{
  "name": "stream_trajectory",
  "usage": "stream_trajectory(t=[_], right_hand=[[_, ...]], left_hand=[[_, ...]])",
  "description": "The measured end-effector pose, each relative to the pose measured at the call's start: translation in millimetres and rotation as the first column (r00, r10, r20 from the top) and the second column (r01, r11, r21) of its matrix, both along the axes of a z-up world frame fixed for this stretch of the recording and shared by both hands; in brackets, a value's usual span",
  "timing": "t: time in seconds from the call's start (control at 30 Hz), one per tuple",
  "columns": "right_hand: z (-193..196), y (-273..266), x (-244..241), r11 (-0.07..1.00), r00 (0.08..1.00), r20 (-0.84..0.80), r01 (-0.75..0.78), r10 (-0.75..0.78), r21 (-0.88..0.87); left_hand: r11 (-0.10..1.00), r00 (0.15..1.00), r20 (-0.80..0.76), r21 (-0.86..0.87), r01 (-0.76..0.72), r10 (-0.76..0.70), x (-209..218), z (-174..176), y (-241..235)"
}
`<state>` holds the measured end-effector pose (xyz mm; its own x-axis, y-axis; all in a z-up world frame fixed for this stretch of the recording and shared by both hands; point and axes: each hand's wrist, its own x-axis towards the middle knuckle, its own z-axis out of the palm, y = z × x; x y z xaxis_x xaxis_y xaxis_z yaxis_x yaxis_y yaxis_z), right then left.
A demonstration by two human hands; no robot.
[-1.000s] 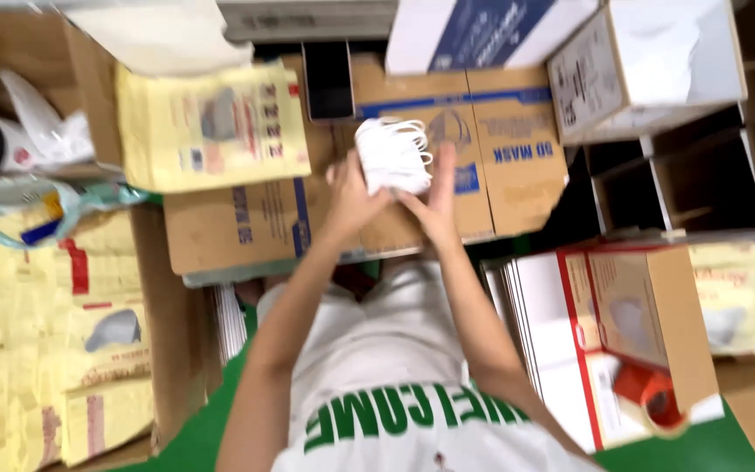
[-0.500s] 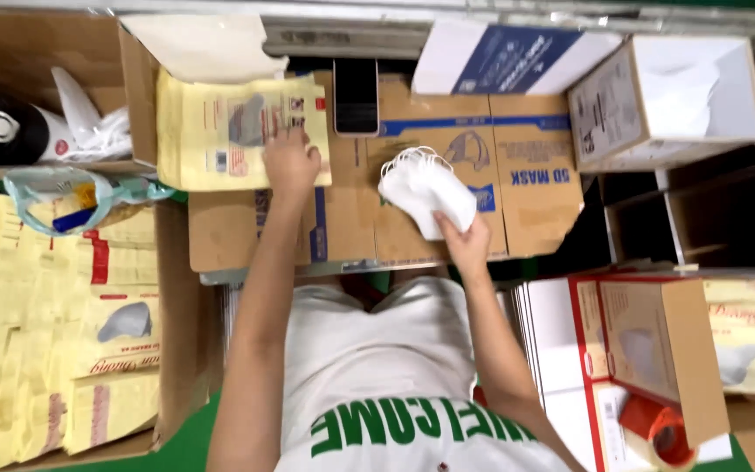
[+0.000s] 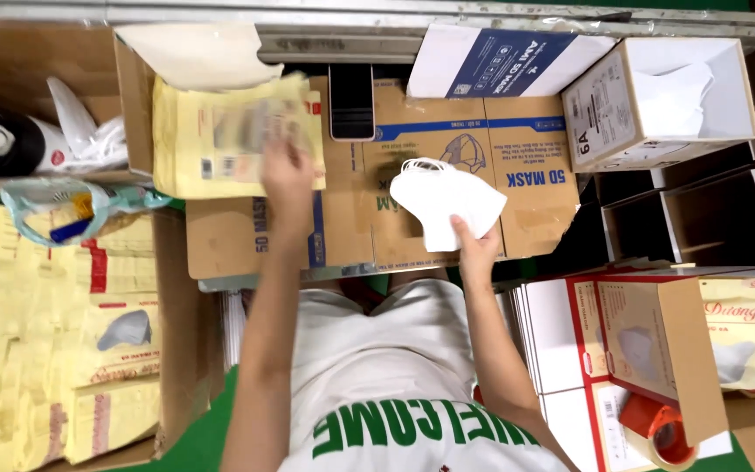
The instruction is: Packing face masks into individual bags and then into cardboard boxes.
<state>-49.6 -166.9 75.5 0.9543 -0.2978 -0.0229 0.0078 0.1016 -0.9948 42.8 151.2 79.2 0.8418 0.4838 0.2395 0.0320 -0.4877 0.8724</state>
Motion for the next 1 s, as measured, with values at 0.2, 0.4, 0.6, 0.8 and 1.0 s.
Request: stream_trajectory(t=[0.2,0.4,0.6,0.8,1.0], right_hand=[[-18,32,13,0.982,0.974,-0.132,-0.187,0.183,-0.02],[51,37,5,0.887,0.997,0.057,-0.073,0.053,0.456],[-24,-18,4,0.98,0.98,0.06,-0.188,0.192,-0.067],[60,8,1,0.963,0.944,0.33,0.066,0.025,-0.263],[92,-33,-11,0.827,0.831,0.295,-0.301,0.471,-0.474]], left_hand=[[0.88,0.906,0.022,0.248,0.405,-0.423,-53,7,-91],[0.807,0.89,-0.036,0.406,0.428,-0.454,-58,-40,-110],[0.918,0.901,0.177,0.088,0.387,-0.397,-65,74,-98],[0.702,0.704,0.174,0.405,0.587,-0.689,-76,84,-110],[0.585,0.672,0.176,0.675,0.449,-0.719,-53,193,-69]])
